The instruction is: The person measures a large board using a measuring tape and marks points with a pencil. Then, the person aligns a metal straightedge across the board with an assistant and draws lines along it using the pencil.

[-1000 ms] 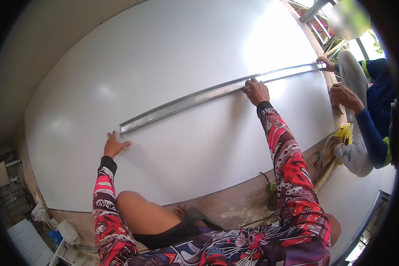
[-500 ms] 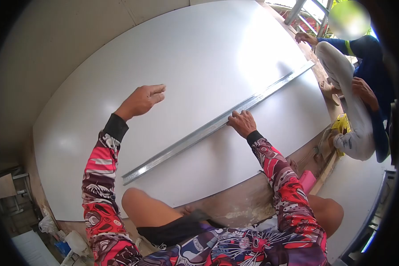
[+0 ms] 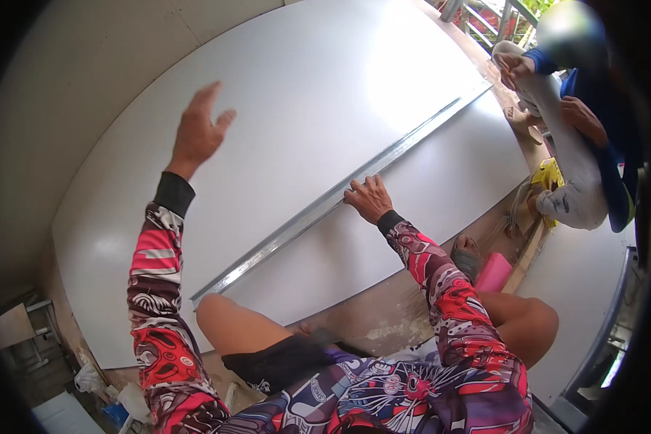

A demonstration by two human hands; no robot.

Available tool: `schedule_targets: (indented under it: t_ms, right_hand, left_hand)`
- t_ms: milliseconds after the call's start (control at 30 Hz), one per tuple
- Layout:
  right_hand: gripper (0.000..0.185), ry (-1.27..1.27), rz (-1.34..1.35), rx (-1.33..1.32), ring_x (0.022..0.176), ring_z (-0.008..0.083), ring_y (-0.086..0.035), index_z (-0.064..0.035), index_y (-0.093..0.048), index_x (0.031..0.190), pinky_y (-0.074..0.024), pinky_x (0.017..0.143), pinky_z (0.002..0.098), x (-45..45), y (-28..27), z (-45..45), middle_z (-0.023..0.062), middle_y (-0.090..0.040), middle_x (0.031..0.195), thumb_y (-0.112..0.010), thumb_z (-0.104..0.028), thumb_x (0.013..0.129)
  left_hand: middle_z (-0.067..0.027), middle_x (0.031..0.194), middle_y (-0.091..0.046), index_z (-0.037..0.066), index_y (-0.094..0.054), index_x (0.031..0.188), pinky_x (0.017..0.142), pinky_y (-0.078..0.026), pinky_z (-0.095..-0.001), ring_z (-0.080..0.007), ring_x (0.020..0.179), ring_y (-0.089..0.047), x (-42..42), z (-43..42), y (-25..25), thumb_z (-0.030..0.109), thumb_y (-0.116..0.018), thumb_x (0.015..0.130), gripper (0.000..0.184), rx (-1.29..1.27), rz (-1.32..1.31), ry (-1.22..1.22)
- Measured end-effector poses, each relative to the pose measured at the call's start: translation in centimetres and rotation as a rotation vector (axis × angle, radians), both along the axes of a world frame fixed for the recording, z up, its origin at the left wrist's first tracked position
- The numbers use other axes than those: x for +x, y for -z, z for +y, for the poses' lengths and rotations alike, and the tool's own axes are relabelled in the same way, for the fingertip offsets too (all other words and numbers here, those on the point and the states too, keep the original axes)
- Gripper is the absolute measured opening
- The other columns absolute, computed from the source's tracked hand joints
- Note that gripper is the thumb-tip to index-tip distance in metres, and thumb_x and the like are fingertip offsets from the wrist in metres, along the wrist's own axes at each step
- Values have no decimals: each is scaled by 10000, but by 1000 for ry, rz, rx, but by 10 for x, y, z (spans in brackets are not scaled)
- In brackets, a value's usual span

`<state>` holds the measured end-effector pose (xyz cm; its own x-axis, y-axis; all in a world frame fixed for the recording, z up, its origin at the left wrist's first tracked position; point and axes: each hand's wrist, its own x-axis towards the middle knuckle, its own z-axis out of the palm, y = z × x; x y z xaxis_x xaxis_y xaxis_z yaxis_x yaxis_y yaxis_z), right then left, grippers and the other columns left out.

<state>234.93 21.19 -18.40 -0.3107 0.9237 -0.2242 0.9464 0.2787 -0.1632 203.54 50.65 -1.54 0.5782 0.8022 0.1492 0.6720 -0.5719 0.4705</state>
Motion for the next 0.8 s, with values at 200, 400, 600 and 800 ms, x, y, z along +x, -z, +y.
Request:
schedule_targets:
  t_ms: [200,400,600,800]
  right_hand:
    - [102,5,70,7,1013,324,-628,-220,-712,1014,-441,1001,571,-14,-5,2,29,-651,1111,-663,-281,948]
    - [83,18,72,65,965,293,-621,-217,-700,980,-450,930,523,-12,-9,13,23,-650,1035,-677,-284,937]
    - [66,3,65,69,954,288,-623,-224,-693,964,-454,898,509,-5,-17,17,15,-649,1015,-663,-282,959]
    - [66,-1,31,78,995,277,-620,-212,-676,972,-459,873,497,0,-19,26,9,-649,1026,-663,-275,957]
  left_hand:
    - [-282,1543,-492,-30,-369,1575,1179,-413,-459,-422,1443,-466,-50,-185,110,633,-805,772,1129,-785,424,117]
    - [-274,1455,-578,21,-375,1582,1128,-457,-465,-416,1337,-573,-48,-196,125,649,-828,710,1167,-1029,369,84]
    - [-272,1136,-710,32,-569,1363,943,-545,-474,-430,1080,-682,-41,-218,143,569,-854,636,947,-1074,405,104]
    - [-259,977,-720,29,-610,1158,848,-559,-497,-441,952,-702,-30,-208,130,501,-831,674,711,-992,384,57]
